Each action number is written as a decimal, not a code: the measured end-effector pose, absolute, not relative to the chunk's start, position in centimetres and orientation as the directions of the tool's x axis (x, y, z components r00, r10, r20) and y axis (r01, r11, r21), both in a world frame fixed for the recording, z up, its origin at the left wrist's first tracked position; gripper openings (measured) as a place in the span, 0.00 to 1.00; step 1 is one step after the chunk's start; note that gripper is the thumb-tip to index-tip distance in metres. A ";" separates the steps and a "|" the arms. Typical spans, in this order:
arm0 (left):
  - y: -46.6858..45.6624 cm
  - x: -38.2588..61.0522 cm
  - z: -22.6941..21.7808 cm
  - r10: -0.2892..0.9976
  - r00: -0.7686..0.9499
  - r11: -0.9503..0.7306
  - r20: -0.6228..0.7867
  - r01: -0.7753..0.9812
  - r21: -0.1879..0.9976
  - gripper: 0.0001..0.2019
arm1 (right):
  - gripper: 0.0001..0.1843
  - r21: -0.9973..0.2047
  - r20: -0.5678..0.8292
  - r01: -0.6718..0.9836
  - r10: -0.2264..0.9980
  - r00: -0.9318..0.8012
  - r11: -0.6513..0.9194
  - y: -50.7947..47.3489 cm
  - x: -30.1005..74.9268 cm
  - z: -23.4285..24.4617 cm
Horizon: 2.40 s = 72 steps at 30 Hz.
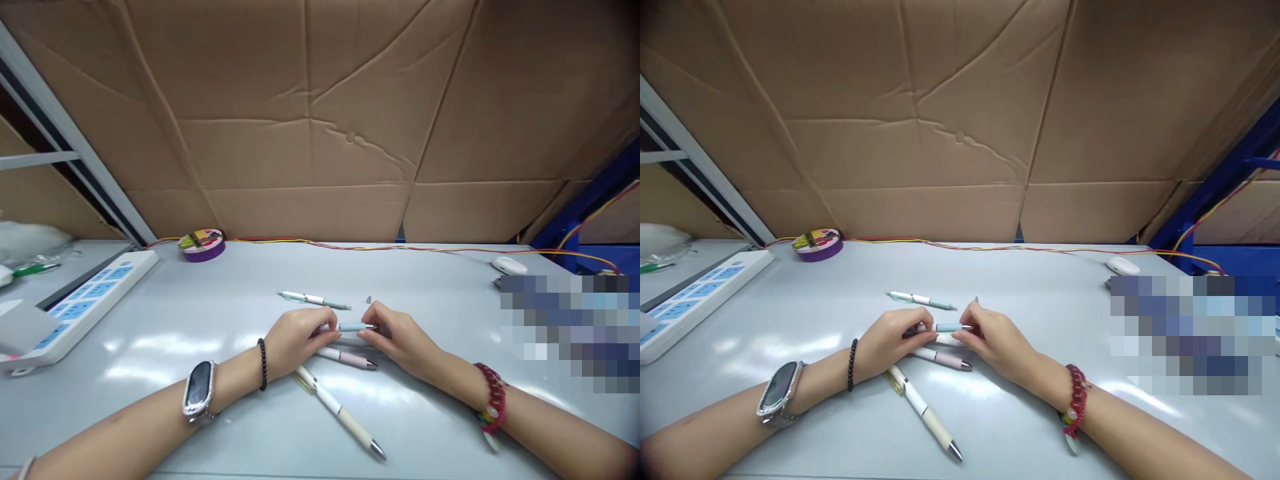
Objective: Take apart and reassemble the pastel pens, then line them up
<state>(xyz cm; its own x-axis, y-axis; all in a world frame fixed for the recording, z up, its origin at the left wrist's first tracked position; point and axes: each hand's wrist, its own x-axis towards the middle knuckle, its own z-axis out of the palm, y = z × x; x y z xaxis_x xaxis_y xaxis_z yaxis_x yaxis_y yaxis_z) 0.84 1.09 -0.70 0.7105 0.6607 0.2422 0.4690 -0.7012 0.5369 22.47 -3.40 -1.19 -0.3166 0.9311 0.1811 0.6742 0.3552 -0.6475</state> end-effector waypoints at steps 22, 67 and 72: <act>1.4 0.7 -0.4 0.645 0.694 -0.754 0.319 0.510 0.414 0.08 | 0.11 -0.457 0.413 0.771 0.874 -0.258 0.444 -2.4 23.1 -1.2; 6.0 -2.8 -0.7 0.634 0.761 -0.768 0.137 0.599 0.226 0.11 | 0.06 -0.759 0.397 0.508 0.908 -0.134 0.407 -2.3 23.1 -1.4; 5.7 -2.8 -0.6 0.617 0.776 -0.783 0.130 0.588 0.201 0.11 | 0.06 -0.764 0.374 0.522 0.919 -0.123 0.381 -2.5 23.2 -1.4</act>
